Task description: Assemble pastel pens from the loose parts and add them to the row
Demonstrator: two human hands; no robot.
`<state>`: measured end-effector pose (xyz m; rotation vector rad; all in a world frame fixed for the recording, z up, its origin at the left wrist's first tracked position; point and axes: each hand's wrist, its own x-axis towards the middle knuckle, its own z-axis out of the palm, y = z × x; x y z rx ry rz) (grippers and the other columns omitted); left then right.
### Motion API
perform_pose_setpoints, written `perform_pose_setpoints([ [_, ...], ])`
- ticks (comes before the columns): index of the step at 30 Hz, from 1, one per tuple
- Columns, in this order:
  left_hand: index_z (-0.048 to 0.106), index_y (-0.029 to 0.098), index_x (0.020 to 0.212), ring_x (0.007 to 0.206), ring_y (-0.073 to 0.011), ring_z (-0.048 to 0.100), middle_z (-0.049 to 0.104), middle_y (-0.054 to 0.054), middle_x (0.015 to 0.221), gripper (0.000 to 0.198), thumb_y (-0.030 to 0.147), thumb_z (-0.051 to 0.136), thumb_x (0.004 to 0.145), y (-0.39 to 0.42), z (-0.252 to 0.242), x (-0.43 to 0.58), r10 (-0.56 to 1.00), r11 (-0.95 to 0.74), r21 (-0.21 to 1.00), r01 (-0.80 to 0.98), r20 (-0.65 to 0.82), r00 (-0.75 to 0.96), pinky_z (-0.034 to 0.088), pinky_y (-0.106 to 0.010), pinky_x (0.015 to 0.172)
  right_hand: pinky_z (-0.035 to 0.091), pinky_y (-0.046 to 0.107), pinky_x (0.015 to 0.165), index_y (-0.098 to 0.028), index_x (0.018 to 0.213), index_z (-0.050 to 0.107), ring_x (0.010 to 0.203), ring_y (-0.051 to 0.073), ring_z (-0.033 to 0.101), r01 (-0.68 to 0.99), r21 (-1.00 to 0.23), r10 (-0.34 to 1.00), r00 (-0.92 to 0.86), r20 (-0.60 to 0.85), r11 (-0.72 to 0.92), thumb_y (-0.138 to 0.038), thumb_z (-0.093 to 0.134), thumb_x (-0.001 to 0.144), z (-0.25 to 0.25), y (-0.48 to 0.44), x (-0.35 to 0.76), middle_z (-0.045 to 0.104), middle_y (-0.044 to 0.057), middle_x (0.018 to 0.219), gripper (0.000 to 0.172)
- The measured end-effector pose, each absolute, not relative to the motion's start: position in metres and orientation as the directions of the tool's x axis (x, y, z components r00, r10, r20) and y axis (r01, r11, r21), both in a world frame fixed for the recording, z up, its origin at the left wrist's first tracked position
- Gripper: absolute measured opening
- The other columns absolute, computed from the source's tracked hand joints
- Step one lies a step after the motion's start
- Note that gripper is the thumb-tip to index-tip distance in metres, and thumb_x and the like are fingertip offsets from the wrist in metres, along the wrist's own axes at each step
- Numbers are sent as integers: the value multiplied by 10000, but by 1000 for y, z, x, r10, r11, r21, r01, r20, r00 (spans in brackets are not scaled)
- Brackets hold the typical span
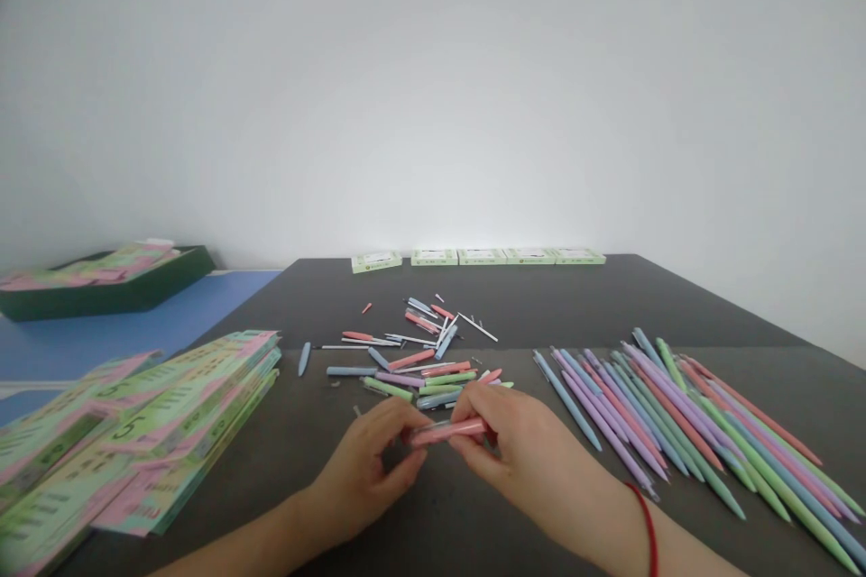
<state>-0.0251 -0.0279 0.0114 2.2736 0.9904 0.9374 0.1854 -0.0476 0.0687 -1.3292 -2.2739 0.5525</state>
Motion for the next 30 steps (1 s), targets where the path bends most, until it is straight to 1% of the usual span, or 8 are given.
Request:
perform_pose_setpoints([
  [4, 629, 218, 1053, 753, -145, 563, 636, -2, 818, 211, 206, 577, 849, -30, 12, -22, 792, -579, 641, 504, 294, 536, 418, -232, 677, 342, 234, 541, -207, 823, 553, 606, 133, 474, 640, -634, 892, -404, 203, 434, -201, 540, 862, 64, -50, 180, 530, -23, 692, 42],
  [8, 665, 228, 984, 693, -131, 582, 667, 19, 777, 160, 205, 612, 835, -32, 10, -19, 798, -565, 642, 518, 265, 541, 419, -216, 653, 362, 234, 562, -203, 855, 559, 620, 130, 473, 580, -654, 867, -414, 276, 486, -207, 533, 877, 57, -55, 177, 516, -20, 704, 34],
  [10, 672, 232, 956, 687, -128, 598, 686, 25, 779, 150, 175, 606, 834, -33, 9, -19, 799, -559, 658, 505, 262, 542, 429, -212, 665, 369, 231, 578, -201, 848, 553, 634, 126, 481, 551, -646, 842, -440, 312, 528, -196, 534, 879, 57, -57, 176, 526, -16, 718, 36],
  [14, 674, 234, 974, 766, -144, 639, 719, 5, 878, 177, 163, 590, 836, -35, 6, -21, 803, -548, 683, 483, 267, 533, 455, -211, 701, 386, 226, 627, -198, 868, 541, 693, 125, 506, 483, -603, 765, -503, 402, 635, -122, 540, 855, 61, -61, 175, 563, -2, 780, 78],
  [18, 687, 228, 849, 679, -143, 627, 698, 16, 725, 116, 208, 573, 850, -35, 6, -24, 786, -582, 657, 480, 303, 539, 457, -232, 723, 387, 221, 621, -195, 869, 527, 693, 124, 514, 448, -529, 688, -558, 464, 720, -96, 554, 827, 68, -66, 172, 581, 5, 788, 110],
  [21, 658, 212, 724, 629, -143, 595, 655, 18, 643, 174, 222, 550, 860, -34, 8, -24, 759, -626, 604, 493, 328, 562, 433, -231, 659, 379, 219, 605, -195, 858, 519, 678, 123, 512, 438, -490, 653, -585, 481, 753, -110, 549, 838, 71, -70, 170, 594, 5, 773, 92],
  [24, 619, 196, 642, 583, -133, 552, 619, 13, 610, 263, 246, 517, 879, -35, 10, -24, 741, -651, 571, 501, 336, 581, 385, -215, 564, 383, 220, 615, -199, 868, 515, 688, 125, 514, 419, -488, 638, -593, 491, 765, -134, 532, 861, 72, -71, 170, 605, 10, 783, 67],
  [30, 660, 211, 730, 587, -128, 541, 622, 25, 606, 210, 246, 524, 885, -36, 11, -24, 725, -660, 604, 447, 357, 589, 369, -220, 579, 383, 229, 636, -193, 883, 513, 712, 131, 511, 414, -476, 627, -595, 503, 776, -146, 556, 865, 70, -71, 173, 609, 18, 796, 66],
])
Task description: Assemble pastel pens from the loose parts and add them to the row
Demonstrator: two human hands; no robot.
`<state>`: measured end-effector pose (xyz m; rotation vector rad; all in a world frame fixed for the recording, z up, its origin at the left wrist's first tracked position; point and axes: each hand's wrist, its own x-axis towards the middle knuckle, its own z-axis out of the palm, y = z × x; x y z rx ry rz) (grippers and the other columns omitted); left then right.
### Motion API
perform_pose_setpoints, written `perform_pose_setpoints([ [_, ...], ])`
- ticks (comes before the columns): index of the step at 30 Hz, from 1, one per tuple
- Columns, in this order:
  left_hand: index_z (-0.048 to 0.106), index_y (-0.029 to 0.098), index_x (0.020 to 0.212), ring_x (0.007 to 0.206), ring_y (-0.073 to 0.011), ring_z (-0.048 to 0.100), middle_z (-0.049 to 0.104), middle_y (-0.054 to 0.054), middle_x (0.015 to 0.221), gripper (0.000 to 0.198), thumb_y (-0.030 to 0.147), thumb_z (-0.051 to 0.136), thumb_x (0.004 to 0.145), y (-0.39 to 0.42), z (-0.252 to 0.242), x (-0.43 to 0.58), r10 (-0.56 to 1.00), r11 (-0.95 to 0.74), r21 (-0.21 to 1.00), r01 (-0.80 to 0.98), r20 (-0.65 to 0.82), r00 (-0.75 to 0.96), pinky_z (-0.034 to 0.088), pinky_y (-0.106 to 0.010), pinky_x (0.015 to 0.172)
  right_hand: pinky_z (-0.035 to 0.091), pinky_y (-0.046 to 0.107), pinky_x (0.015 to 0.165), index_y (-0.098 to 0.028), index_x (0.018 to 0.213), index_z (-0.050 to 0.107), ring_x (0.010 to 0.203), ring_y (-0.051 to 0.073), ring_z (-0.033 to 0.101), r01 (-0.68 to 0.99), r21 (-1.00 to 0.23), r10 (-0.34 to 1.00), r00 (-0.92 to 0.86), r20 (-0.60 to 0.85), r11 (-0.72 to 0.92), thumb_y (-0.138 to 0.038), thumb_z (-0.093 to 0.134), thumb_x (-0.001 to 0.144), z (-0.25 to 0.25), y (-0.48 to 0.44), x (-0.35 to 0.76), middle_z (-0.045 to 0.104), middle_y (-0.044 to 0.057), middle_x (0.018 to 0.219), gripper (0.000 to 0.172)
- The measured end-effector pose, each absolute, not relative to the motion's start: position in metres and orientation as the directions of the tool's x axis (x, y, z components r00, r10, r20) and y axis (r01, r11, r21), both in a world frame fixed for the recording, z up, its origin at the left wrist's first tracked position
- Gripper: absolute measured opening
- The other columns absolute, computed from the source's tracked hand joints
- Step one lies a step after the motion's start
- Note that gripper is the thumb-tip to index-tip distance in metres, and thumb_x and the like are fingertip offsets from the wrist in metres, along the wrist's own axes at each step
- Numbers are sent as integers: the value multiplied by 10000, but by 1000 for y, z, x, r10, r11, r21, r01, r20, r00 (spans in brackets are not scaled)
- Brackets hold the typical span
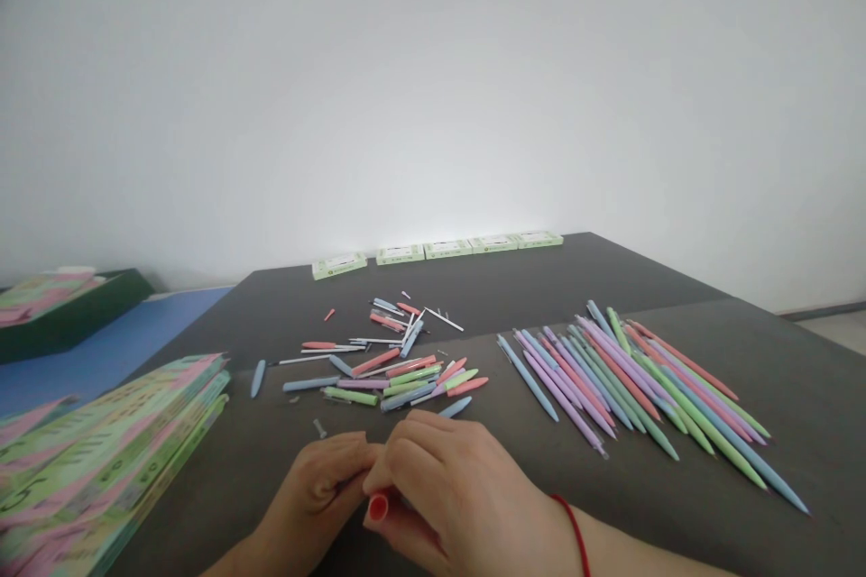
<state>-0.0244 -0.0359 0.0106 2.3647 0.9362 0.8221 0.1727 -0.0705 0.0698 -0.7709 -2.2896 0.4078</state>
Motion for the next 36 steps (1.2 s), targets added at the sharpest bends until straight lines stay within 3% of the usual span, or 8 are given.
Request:
perform_pose_setpoints([
  [12, 661, 220, 763, 635, -130, 556, 617, 26, 622, 291, 287, 437, 937, -36, 11, -27, 683, -645, 662, 382, 275, 677, 386, -270, 747, 395, 238, 641, -198, 931, 535, 715, 138, 524, 385, -439, 572, -675, 467, 812, -163, 515, 899, 78, -72, 175, 616, 13, 787, 52],
  [16, 640, 186, 740, 627, -122, 542, 604, 9, 645, 302, 295, 436, 934, -42, 12, -29, 683, -604, 716, 350, 239, 690, 378, -221, 642, 410, 218, 655, -210, 925, 544, 724, 122, 537, 374, -579, 662, -612, 432, 724, -148, 526, 885, 80, -74, 179, 607, 1, 811, 76],
  [21, 665, 175, 818, 581, -113, 548, 645, 7, 642, 322, 294, 394, 944, -46, 8, -26, 781, -424, 837, 344, 146, 607, 374, -213, 595, 412, 232, 618, -230, 903, 561, 705, 137, 543, 449, -768, 879, -364, 308, 456, -247, 489, 918, 70, -67, 184, 601, -4, 790, 76],
  [26, 584, 169, 921, 529, -94, 487, 594, 38, 629, 111, 236, 518, 862, -41, 4, -20, 870, -219, 931, 292, 51, 490, 356, -195, 521, 403, 257, 589, -214, 899, 544, 634, 149, 528, 352, -894, 947, -256, 193, 277, -341, 476, 917, 60, -47, 189, 610, 3, 753, 145],
  [29, 482, 179, 1030, 507, -74, 473, 617, 9, 755, 207, 299, 531, 868, -39, 3, -18, 889, -125, 992, 29, 99, 447, 347, -175, 458, 350, 239, 509, -193, 867, 553, 493, 111, 394, 199, -971, 970, -228, 89, 136, -383, 489, 907, 47, -36, 188, 505, -42, 611, 205],
  [31, 455, 187, 1059, 524, -75, 523, 629, -15, 814, 250, 331, 540, 873, -38, 3, -17, 881, -96, 982, -163, 160, 445, 368, -166, 445, 344, 223, 492, -187, 854, 555, 491, 98, 363, -35, -999, 974, -225, -6, -14, -404, 519, 890, 35, -33, 185, 455, -52, 599, 223],
  [34, 493, 184, 1047, 558, -97, 599, 644, -29, 823, 265, 334, 594, 852, -37, 1, -14, 857, -33, 941, -336, 199, 475, 417, -156, 434, 380, 204, 509, -183, 803, 574, 565, 97, 424, -356, -905, 948, -290, -130, -233, -382, 604, 846, 19, -34, 181, 461, -35, 656, 206],
  [36, 520, 188, 1092, 557, -115, 631, 660, -41, 827, 301, 348, 600, 850, -37, 1, -12, 826, 35, 907, -419, 210, 523, 443, -152, 412, 407, 198, 531, -177, 786, 596, 613, 100, 469, -462, -827, 928, -328, -175, -319, -340, 644, 827, 12, -37, 177, 492, -21, 688, 175],
])
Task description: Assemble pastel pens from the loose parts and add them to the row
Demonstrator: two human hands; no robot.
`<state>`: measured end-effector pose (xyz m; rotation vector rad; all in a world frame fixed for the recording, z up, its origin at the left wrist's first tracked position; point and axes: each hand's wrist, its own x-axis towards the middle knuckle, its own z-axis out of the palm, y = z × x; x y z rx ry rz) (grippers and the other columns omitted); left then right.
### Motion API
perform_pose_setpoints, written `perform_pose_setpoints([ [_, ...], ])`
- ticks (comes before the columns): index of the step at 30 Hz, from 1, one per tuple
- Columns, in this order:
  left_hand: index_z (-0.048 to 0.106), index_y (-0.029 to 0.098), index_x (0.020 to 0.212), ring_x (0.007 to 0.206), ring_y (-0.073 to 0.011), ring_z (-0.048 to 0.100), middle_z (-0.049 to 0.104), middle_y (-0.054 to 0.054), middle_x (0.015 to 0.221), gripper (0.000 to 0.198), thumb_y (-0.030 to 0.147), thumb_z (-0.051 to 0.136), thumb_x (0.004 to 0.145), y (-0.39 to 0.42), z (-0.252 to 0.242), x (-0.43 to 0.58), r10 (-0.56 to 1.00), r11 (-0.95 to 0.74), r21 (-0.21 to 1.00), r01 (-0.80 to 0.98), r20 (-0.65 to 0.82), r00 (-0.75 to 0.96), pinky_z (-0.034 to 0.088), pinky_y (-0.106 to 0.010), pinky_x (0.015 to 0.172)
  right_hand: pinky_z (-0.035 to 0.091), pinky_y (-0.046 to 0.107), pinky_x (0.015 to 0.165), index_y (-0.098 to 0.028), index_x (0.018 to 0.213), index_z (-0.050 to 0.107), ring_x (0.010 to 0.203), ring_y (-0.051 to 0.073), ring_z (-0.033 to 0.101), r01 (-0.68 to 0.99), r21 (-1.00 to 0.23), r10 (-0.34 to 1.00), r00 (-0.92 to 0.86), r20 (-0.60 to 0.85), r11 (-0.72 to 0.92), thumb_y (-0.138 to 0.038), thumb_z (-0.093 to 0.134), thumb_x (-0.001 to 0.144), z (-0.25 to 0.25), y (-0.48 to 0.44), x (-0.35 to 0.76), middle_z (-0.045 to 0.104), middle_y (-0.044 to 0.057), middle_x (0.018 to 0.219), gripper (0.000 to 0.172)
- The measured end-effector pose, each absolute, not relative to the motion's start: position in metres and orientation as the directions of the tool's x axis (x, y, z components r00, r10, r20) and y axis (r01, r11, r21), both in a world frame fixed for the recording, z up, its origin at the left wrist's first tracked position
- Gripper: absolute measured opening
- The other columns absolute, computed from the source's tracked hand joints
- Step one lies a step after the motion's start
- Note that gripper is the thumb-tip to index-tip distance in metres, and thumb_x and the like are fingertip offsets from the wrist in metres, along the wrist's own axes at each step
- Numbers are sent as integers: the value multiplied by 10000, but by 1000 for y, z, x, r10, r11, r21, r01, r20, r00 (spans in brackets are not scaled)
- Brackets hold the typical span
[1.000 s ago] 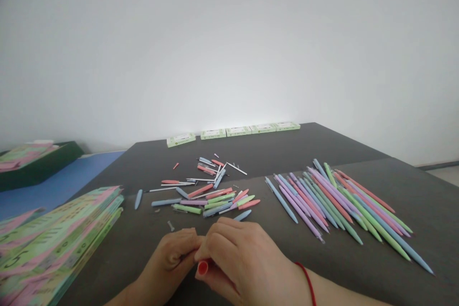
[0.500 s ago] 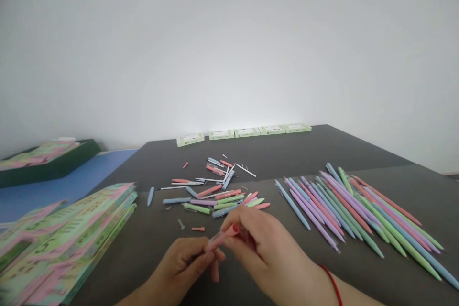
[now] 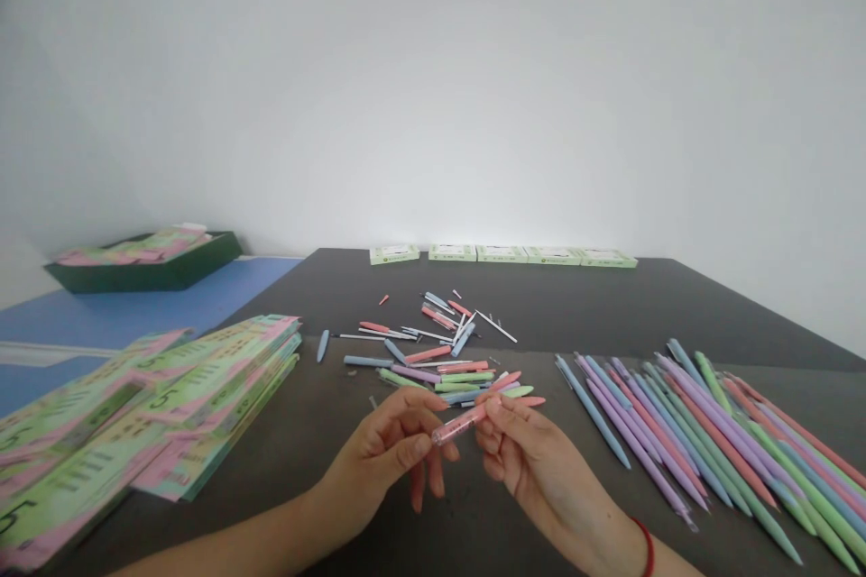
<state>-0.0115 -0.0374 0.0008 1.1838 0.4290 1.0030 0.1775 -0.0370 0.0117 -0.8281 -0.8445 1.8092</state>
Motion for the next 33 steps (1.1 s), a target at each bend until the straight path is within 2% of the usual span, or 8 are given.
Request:
perform_pose_setpoints([
  [6, 557, 143, 1183, 758, -201, 682, 671, -147, 996, 372, 362, 509, 887, -47, 10, -4, 735, 278, 791, -544, 189, 651, 530, -212, 480, 461, 249, 481, -158, 776, 614, 558, 123, 486, -558, -733, 899, -404, -170, -389, -341, 597, 855, 9, -46, 166, 527, -1, 667, 200],
  [15, 643, 107, 1024, 767, -188, 684, 724, -147, 887, 228, 241, 509, 897, -52, 19, -3, 812, 209, 809, -550, 169, 558, 479, -247, 667, 473, 342, 593, -166, 745, 584, 559, 143, 475, -594, -717, 888, -452, -77, -365, -312, 517, 903, 12, -49, 159, 500, -12, 611, 225],
  [20, 593, 101, 1106, 742, -214, 674, 704, -163, 912, 327, 305, 470, 882, -48, 13, -4, 823, 240, 805, -542, 127, 554, 462, -281, 636, 450, 313, 593, -180, 735, 543, 570, 135, 468, -504, -816, 911, -406, -67, -284, -371, 495, 909, 12, -46, 162, 486, -14, 637, 262],
  [22, 545, 118, 1166, 736, -216, 665, 681, -149, 947, 362, 285, 457, 858, -44, 8, -6, 848, 253, 813, -525, 75, 524, 461, -286, 609, 423, 271, 559, -189, 770, 543, 554, 117, 445, -396, -907, 961, -274, -35, -146, -385, 535, 884, 17, -43, 168, 479, -25, 651, 227],
  [24, 526, 156, 1170, 765, -197, 645, 640, -110, 1005, 371, 191, 474, 805, -40, 3, -8, 900, 215, 843, -493, 25, 436, 466, -279, 608, 397, 248, 546, -202, 845, 563, 558, 112, 445, -143, -987, 988, -124, 90, 72, -368, 571, 862, 22, -40, 177, 508, -24, 685, 168],
  [26, 542, 178, 1122, 824, -180, 608, 587, -83, 1065, 369, 127, 474, 763, -37, 0, -10, 943, 129, 891, -436, 26, 331, 475, -273, 632, 407, 261, 591, -212, 911, 588, 619, 131, 496, 195, -943, 960, -126, 248, 269, -335, 587, 848, 26, -38, 185, 578, 4, 777, 138],
  [28, 548, 183, 1097, 869, -178, 574, 551, -80, 1110, 347, 129, 458, 766, -35, -1, -11, 957, 52, 935, -350, 53, 285, 479, -271, 647, 418, 280, 623, -212, 921, 601, 682, 155, 539, 409, -839, 933, -196, 303, 359, -305, 571, 849, 26, -35, 190, 623, 38, 890, 121],
  [33, 535, 208, 1154, 681, -129, 523, 580, -27, 930, 401, 127, 507, 762, -40, 4, -11, 941, -74, 992, 103, 35, 337, 424, -243, 593, 423, 290, 621, -207, 936, 572, 689, 172, 556, 507, -774, 923, -269, 276, 380, -287, 499, 882, 22, -34, 190, 635, 42, 862, 120],
])
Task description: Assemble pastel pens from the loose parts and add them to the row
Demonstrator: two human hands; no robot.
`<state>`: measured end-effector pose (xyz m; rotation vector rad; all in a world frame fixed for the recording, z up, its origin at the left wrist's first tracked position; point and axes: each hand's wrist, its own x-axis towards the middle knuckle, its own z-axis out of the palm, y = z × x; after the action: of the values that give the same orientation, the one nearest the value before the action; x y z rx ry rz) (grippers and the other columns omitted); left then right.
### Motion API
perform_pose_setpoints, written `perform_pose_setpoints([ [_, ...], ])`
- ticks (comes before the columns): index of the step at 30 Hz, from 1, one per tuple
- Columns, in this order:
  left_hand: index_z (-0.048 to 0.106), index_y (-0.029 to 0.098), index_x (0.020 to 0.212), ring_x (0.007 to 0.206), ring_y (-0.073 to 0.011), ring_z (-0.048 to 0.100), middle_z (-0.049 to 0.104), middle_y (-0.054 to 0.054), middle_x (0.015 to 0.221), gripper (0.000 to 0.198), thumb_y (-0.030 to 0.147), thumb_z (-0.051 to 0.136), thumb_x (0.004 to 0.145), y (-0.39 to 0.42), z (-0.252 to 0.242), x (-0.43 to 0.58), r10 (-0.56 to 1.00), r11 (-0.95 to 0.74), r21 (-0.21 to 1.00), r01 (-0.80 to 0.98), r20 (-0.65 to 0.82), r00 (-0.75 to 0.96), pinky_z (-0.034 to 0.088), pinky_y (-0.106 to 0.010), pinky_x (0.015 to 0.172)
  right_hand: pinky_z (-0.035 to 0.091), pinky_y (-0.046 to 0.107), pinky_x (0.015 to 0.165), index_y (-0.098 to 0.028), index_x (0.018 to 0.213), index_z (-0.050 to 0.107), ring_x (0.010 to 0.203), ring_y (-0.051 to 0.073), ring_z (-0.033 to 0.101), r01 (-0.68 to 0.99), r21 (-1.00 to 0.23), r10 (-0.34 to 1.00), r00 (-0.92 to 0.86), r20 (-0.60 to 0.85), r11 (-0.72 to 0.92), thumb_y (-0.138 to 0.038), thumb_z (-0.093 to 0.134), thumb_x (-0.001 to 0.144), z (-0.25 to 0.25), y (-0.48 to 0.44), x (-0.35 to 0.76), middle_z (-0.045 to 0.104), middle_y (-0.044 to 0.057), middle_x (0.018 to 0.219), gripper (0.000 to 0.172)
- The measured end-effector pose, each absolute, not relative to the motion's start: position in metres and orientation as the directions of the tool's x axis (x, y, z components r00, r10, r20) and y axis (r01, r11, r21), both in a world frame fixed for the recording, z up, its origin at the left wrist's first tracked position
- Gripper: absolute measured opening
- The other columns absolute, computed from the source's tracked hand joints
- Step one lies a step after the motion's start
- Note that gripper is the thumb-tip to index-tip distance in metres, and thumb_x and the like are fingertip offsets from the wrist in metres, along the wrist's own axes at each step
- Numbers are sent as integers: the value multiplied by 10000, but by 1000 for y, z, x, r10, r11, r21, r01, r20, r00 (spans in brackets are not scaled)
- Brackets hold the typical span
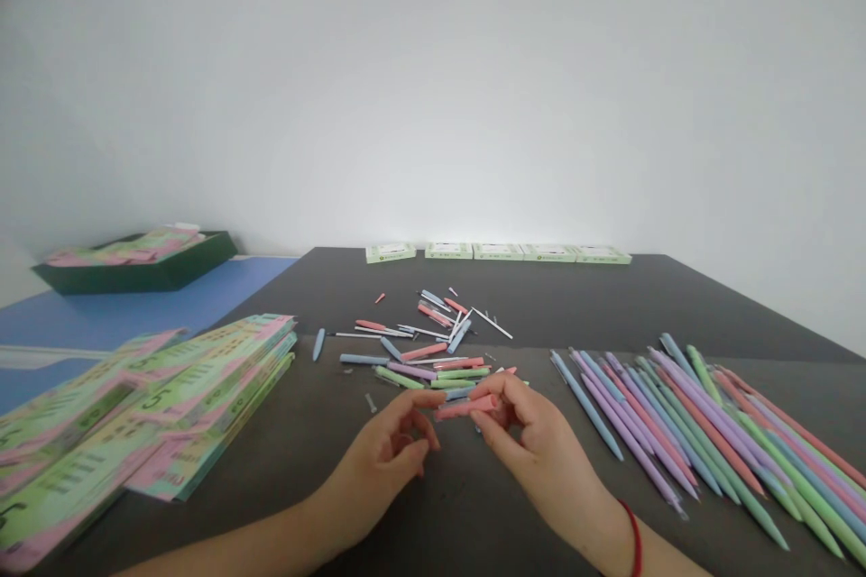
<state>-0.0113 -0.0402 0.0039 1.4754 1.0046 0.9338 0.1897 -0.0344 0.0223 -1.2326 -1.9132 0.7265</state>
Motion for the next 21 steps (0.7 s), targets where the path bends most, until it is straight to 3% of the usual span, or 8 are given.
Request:
perform_pose_setpoints([
  [3, 634, 218, 1001, 695, -131, 514, 598, 12, 818, 247, 124, 556, 786, -45, 9, -10, 888, -269, 902, 338, 97, 449, 390, -252, 657, 420, 275, 636, -213, 902, 564, 685, 158, 542, 503, -746, 891, -353, 284, 437, -250, 483, 893, 28, -43, 182, 610, 23, 816, 90],
  [5, 652, 210, 898, 748, -145, 526, 609, 16, 791, 152, 127, 575, 796, -48, 12, -10, 850, -369, 848, 380, 142, 508, 384, -259, 711, 413, 258, 633, -217, 869, 557, 679, 144, 524, 479, -735, 859, -427, 283, 480, -232, 468, 905, 31, -51, 176, 574, 5, 779, 97],
  [9, 592, 193, 916, 912, -178, 552, 631, -24, 950, 136, 135, 589, 793, -55, 13, -9, 825, -467, 804, 369, 245, 510, 393, -272, 822, 404, 242, 629, -216, 833, 547, 674, 133, 500, 427, -755, 822, -510, 254, 498, -239, 498, 902, 31, -61, 171, 528, -15, 744, 88],
  [13, 490, 190, 852, 747, -170, 603, 670, -41, 824, 111, 90, 456, 816, -62, 9, -4, 788, -509, 788, 346, 265, 556, 434, -272, 724, 409, 237, 526, -219, 994, 539, 568, 125, 491, 304, -905, 903, -398, 165, 299, -339, 354, 960, 26, -48, 175, 516, -26, 697, 223],
  [15, 437, 202, 823, 652, -158, 608, 682, -35, 760, 145, 61, 424, 794, -64, 7, -2, 767, -495, 823, 279, 263, 585, 441, -255, 649, 400, 236, 489, -212, 1038, 525, 525, 124, 476, 352, -901, 938, -316, 142, 255, -338, 340, 962, 24, -35, 174, 497, -36, 664, 236],
  [17, 406, 210, 801, 621, -148, 600, 673, -34, 744, 168, 43, 398, 780, -66, 6, -1, 746, -476, 857, 199, 274, 607, 435, -241, 614, 415, 246, 532, -203, 974, 552, 571, 135, 506, 517, -790, 924, -348, 159, 331, -281, 443, 924, 23, -22, 166, 522, -25, 675, 143],
  [21, 399, 206, 755, 632, -141, 519, 557, -16, 702, 187, 25, 354, 753, -66, 10, -8, 738, -514, 842, 161, 339, 584, 405, -249, 633, 448, 282, 685, -185, 952, 593, 803, 187, 579, 706, -344, 775, -622, 118, 619, -156, 548, 845, 21, -3, 134, 611, 55, 934, 119],
])
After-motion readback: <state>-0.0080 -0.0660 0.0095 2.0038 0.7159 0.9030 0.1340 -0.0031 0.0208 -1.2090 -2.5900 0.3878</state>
